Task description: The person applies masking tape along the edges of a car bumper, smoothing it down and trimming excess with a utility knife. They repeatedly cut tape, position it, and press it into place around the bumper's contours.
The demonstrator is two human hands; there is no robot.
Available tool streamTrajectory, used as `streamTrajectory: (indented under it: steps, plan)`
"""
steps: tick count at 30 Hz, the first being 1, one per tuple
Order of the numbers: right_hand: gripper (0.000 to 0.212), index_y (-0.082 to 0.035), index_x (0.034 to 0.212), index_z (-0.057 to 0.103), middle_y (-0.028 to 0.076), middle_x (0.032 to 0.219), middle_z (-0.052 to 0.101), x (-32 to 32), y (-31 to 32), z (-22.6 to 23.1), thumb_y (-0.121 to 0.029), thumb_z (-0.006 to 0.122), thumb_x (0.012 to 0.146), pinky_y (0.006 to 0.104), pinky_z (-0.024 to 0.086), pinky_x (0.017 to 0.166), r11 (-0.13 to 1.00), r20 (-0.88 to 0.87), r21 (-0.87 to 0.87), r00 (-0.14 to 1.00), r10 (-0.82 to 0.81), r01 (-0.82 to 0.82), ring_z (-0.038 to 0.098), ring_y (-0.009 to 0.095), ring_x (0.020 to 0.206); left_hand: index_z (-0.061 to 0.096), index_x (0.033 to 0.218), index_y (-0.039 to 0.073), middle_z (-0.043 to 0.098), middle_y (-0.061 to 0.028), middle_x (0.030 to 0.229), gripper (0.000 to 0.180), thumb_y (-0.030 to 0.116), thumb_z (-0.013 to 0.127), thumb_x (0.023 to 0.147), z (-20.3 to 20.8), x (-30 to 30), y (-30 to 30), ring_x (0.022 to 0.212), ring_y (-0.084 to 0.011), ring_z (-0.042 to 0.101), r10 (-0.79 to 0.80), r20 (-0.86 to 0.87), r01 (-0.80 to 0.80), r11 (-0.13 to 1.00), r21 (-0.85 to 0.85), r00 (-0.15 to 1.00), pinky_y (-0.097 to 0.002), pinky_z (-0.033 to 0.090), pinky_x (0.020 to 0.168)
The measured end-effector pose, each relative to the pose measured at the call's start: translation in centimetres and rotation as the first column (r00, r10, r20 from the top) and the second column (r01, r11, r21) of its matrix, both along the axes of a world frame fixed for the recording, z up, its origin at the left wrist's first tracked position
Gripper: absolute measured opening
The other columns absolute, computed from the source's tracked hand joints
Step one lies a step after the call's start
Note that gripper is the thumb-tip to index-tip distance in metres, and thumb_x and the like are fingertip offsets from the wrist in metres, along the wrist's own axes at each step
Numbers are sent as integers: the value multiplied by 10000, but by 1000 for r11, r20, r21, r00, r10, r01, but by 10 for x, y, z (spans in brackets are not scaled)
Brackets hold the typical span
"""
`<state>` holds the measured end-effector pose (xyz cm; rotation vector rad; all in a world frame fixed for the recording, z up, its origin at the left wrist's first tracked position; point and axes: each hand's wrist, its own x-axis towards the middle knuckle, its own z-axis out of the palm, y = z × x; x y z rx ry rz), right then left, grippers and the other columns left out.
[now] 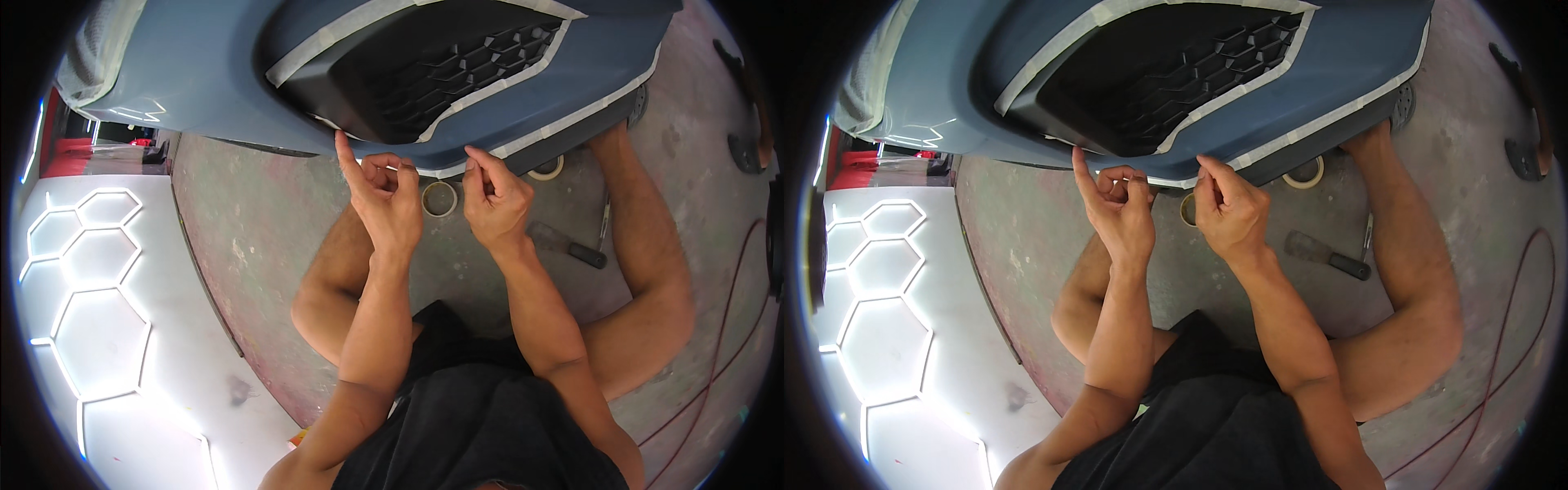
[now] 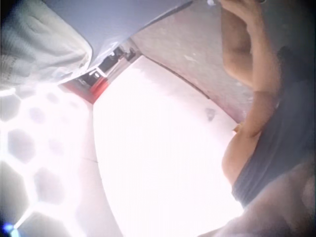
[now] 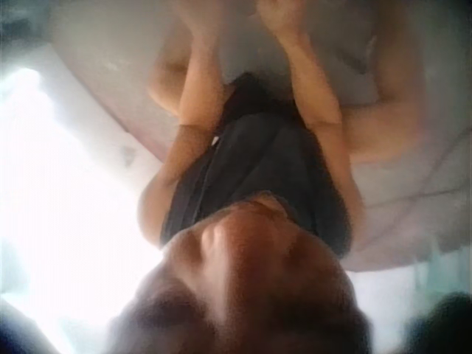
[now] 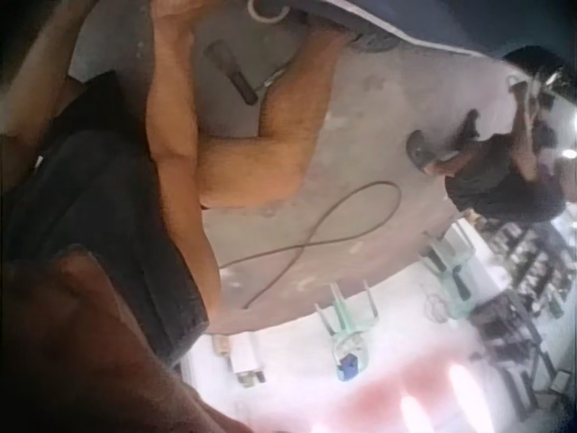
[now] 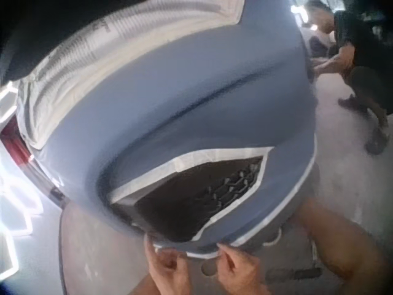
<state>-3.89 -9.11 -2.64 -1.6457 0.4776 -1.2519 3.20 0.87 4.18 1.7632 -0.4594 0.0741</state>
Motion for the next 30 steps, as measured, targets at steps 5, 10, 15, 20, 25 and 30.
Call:
streamTrajectory:
  steps: [5,10,15,20,25,30]
  plan:
    - [187,24,1108,755,122,753,736,-5,0,-6,38,718,925,272,523,559,992,-18,123,1000,20,-17,696,139,615,106,1674,18,645,-46,927,907,-43,635,940,-4,-4,-2,688,-57,561,17,5,-17,1000,12,1000,-224,466,644]
    - [184,26,1113,759,111,716,716,-8,-6,-6,30,714,935,270,504,543,989,-25,145,1000,-5,8,672,127,595,131,1676,30,656,-70,957,863,-73,580,946,-8,-2,1,727,-96,612,59,48,-65,991,118,997,-234,506,660]
    - [182,26,1114,760,96,690,694,-10,-8,-7,27,712,938,269,487,529,990,-30,137,999,-17,21,644,113,576,114,1676,17,641,-46,916,892,-50,630,951,-9,-3,-3,719,-61,570,68,51,-68,998,-11,996,-221,470,681]
    - [193,8,1140,763,22,660,615,-9,-7,-9,23,695,960,239,421,520,993,-17,112,999,-32,33,536,54,567,107,1677,25,643,-49,900,903,-52,628,945,1,-6,-9,712,-63,567,77,50,-77,997,-11,996,-220,468,676]
    - [191,6,1145,764,16,657,606,-18,-12,-11,5,693,967,242,421,526,990,-37,131,998,-41,45,528,51,568,127,1673,13,650,-47,884,894,-56,626,934,6,-5,-12,697,-59,560,64,120,-61,998,-30,991,-213,463,665]
    - [171,4,1112,771,63,688,679,-33,-40,-9,-29,694,963,270,476,543,979,-154,139,980,-127,149,594,90,566,170,1654,-33,696,-70,915,832,-52,616,952,14,0,-4,750,-89,623,42,101,-43,999,5,994,-224,501,665]
